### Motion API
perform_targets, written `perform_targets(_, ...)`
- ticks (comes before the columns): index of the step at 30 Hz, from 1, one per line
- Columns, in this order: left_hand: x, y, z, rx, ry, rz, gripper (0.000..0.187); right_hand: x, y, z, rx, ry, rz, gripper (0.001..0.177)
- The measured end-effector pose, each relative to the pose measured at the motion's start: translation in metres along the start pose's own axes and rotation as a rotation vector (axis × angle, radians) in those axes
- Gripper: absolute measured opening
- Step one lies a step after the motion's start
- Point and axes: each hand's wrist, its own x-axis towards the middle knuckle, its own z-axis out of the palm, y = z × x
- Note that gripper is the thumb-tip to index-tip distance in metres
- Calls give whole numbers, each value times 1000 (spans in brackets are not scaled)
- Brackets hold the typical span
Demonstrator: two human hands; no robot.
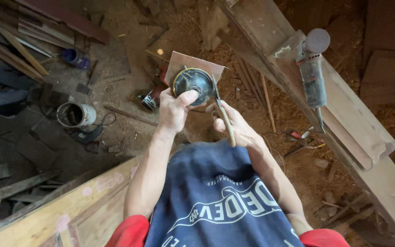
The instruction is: The person prepares a sanding disc by cutting it with scissors, attaches it to an orbital sander, and sands a wooden plank. The person then uses an electric planer to further smooth the plank's surface.
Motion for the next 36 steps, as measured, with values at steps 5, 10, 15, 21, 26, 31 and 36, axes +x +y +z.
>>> perform_targets(5,-5,-7,10,-16,4,23,30,-1,2,0,-82,87,-30,75)
perform_targets(10,-12,-6,12,80,31,2,31,-9,11,2,-138,200,113,67)
perform_targets(15,-15,6,20,164,25,-37,33,-12,7,-1,-334,305,105,69)
perform_targets(21,-22,17,21,388,-94,-70,34,-19,-1,4,-135,210,-12,64)
perform_targets(26,-19,17,21,373,-103,-32,33,-20,1,9,-255,360,159,65)
perform_targets(31,-15,25,20,662,-297,12,33,-19,2,7,-117,276,1,64)
perform_targets(36,-19,32,22,517,-183,-112,32,-25,1,6,-89,330,207,58)
